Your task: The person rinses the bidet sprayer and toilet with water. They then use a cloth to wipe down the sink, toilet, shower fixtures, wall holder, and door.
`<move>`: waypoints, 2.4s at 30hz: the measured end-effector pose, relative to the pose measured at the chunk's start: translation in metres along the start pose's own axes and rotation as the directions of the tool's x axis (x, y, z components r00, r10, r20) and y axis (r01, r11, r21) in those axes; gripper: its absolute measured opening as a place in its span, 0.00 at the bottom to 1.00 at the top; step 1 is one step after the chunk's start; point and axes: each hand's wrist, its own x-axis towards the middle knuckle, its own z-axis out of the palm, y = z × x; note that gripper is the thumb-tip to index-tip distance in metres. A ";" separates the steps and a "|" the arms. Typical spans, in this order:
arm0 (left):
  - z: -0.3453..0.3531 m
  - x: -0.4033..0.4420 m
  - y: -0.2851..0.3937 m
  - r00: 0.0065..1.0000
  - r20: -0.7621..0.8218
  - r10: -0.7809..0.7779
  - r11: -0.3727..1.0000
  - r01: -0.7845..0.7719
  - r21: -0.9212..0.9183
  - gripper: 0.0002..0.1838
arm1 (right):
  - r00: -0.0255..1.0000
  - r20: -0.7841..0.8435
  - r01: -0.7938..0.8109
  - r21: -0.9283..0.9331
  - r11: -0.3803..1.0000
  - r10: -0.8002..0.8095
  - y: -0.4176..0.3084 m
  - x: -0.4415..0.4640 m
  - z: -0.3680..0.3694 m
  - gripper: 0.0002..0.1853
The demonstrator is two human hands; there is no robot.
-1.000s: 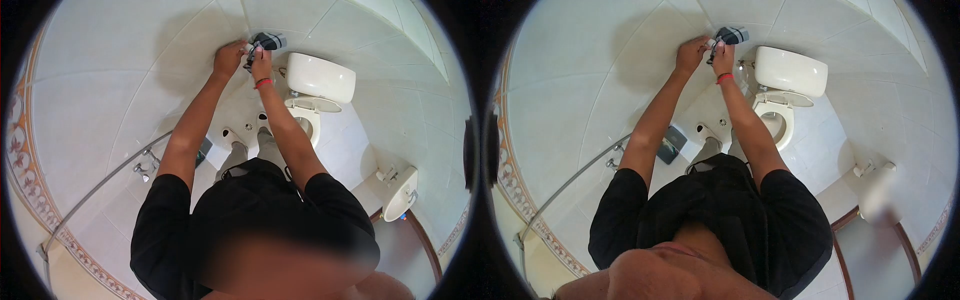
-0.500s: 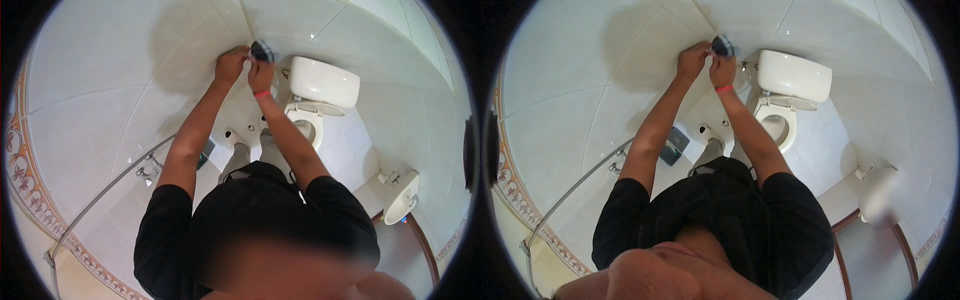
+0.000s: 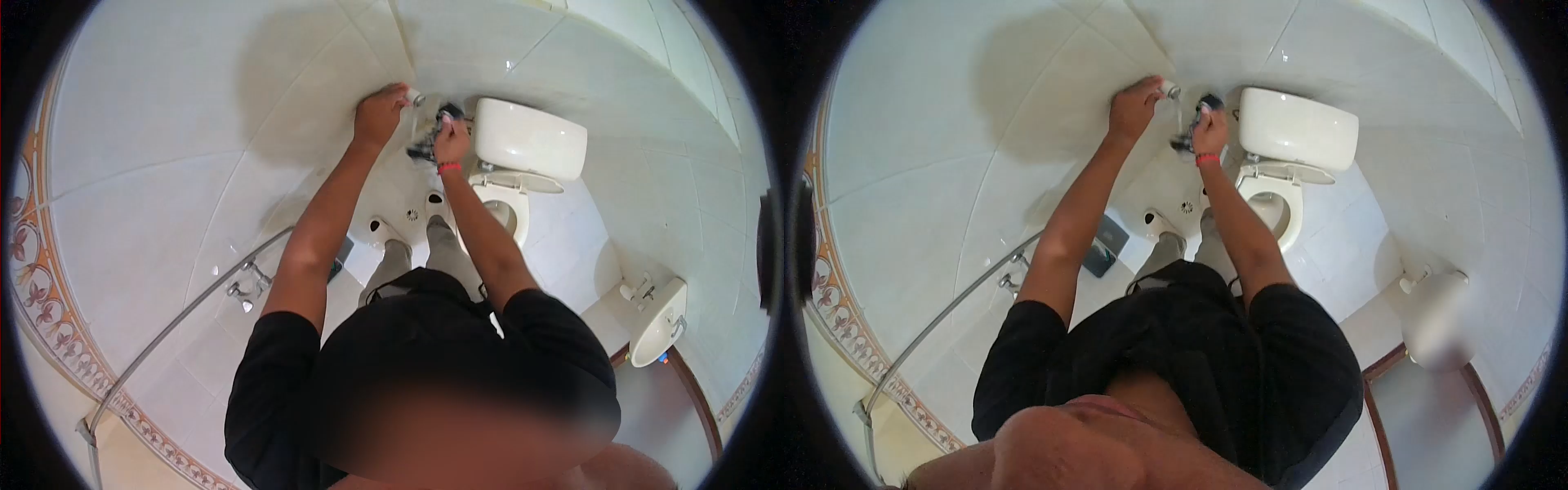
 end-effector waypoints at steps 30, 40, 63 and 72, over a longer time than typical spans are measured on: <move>0.005 -0.008 -0.002 0.999 -0.039 -0.037 0.999 0.038 0.030 0.14 | 0.914 0.304 0.254 0.086 0.963 -0.268 -0.013 -0.056 0.024 0.12; -0.031 -0.069 0.015 0.997 -0.080 -0.007 0.999 0.003 -0.048 0.26 | 0.779 0.600 -0.498 0.412 0.763 0.185 0.027 -0.087 -0.044 0.20; -0.302 -0.537 -0.061 0.766 -0.379 -0.519 0.540 0.638 0.549 0.16 | -0.062 0.831 0.798 0.373 0.472 -0.552 -0.228 -0.394 0.163 0.11; -0.307 -0.541 -0.065 0.714 -0.226 -0.662 0.563 0.674 0.479 0.18 | -0.276 0.939 0.872 0.335 0.357 -0.206 -0.147 -0.375 0.087 0.10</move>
